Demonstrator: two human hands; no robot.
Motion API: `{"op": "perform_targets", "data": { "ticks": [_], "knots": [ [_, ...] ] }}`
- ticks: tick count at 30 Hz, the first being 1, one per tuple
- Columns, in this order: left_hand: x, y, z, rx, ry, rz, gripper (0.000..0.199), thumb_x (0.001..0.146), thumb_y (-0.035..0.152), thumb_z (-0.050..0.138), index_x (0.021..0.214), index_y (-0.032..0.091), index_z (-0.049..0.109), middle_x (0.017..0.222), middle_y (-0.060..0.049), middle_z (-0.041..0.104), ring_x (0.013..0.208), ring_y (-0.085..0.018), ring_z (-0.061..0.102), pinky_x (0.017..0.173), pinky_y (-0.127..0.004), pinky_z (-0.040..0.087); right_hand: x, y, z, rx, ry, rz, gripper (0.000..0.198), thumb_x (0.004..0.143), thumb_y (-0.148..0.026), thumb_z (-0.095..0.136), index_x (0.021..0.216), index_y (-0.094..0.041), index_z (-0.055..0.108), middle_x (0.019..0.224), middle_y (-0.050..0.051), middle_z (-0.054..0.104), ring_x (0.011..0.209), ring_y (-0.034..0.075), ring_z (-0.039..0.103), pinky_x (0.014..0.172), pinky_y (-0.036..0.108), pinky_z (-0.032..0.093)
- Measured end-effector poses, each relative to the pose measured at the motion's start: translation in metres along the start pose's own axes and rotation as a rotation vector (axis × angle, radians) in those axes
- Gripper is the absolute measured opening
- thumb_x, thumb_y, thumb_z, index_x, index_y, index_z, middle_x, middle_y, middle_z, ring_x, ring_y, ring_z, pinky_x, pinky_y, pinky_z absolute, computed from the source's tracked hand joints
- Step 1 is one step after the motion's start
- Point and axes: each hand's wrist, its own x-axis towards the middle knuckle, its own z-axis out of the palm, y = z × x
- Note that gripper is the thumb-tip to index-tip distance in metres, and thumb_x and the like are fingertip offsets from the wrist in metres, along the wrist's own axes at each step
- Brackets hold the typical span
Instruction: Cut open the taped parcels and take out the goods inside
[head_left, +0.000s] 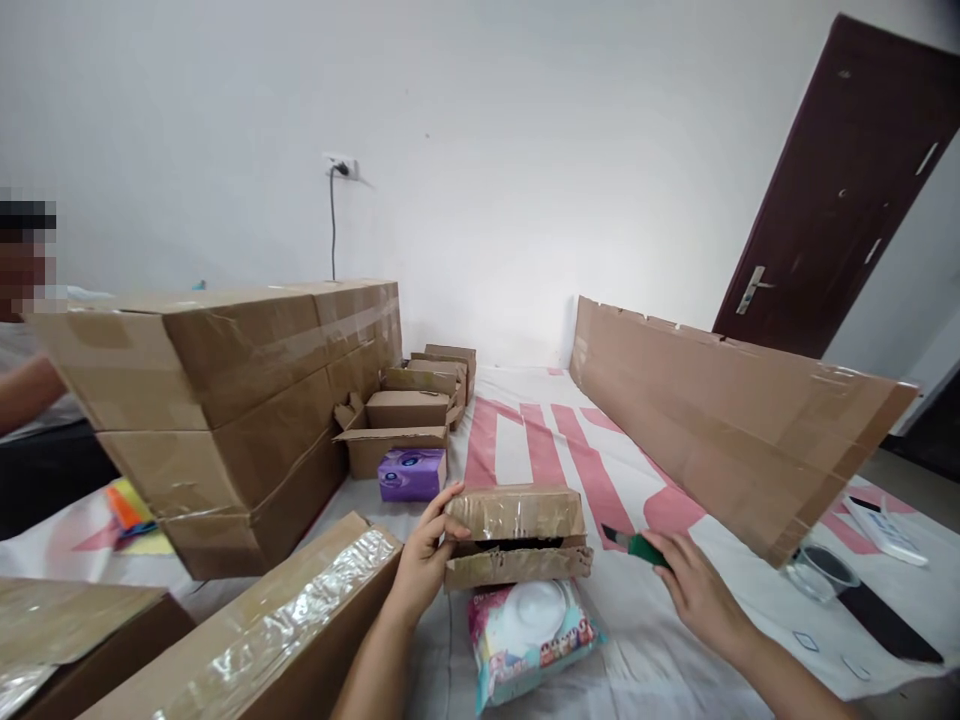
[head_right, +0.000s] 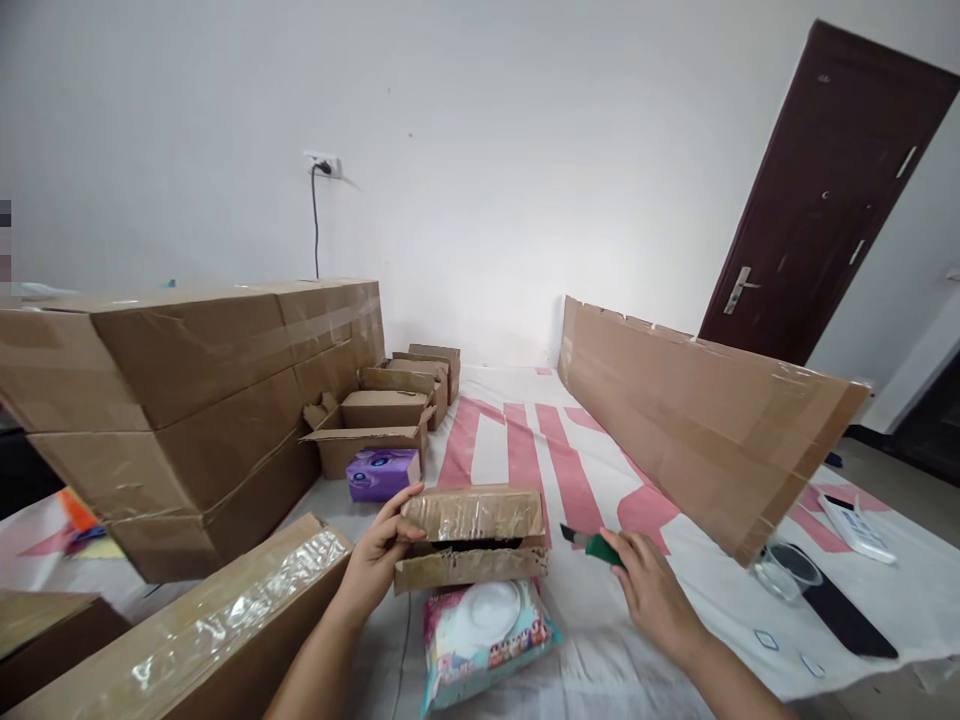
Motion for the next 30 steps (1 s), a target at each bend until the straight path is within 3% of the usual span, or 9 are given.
{"op": "perform_targets", "data": {
  "ticks": [3,9,17,24,30],
  "knots": [
    [0.002,0.000,0.000,-0.019,-0.005,-0.005,0.017,0.080,0.024,0.054,0.068,0.019,0.064,0.140,-0.015,0.049,0.127,-0.031,0.049,0.105,-0.049,0.035,0.021,-0.008,-0.024,-0.101,0.081,-0.177,0.047,0.094,-0.018,0.041,0.139,-0.029,0.042,0.115,0.011,0.055,0.103,0.024,0.055,0.087,0.042,0.048],
    [0.004,0.001,0.002,-0.043,0.000,-0.021,0.025,0.085,0.034,0.052,0.070,0.019,0.064,0.140,-0.016,0.048,0.128,-0.030,0.047,0.104,-0.046,0.035,0.063,-0.019,-0.049,-0.231,0.027,-0.389,0.056,0.089,-0.003,0.036,0.136,-0.033,0.048,0.107,0.009,0.058,0.093,0.021,0.053,0.083,0.043,0.045],
    [0.002,0.007,0.000,-0.065,0.054,-0.056,0.026,0.084,0.037,0.054,0.068,0.018,0.061,0.139,-0.019,0.050,0.124,-0.032,0.051,0.098,-0.044,0.039,0.087,-0.019,-0.045,-0.197,-0.018,-0.530,0.053,0.091,-0.007,0.039,0.139,-0.030,0.044,0.106,0.009,0.057,0.094,0.021,0.052,0.083,0.041,0.046],
    [0.002,0.010,-0.001,-0.038,0.038,-0.055,0.022,0.082,0.031,0.052,0.065,0.019,0.059,0.138,-0.019,0.052,0.122,-0.030,0.053,0.098,-0.043,0.039,0.102,-0.016,-0.059,-0.285,-0.020,-0.654,0.062,0.083,0.003,0.037,0.135,-0.030,0.048,0.104,0.008,0.056,0.096,0.020,0.050,0.087,0.043,0.043],
    [0.003,0.011,0.000,-0.029,0.049,-0.050,0.021,0.081,0.029,0.053,0.064,0.019,0.058,0.137,-0.017,0.053,0.121,-0.029,0.053,0.097,-0.042,0.040,0.113,-0.011,-0.069,-0.286,-0.090,-0.619,0.052,0.090,-0.003,0.036,0.132,-0.032,0.050,0.103,0.007,0.056,0.094,0.019,0.050,0.085,0.040,0.042]
  ]
}}
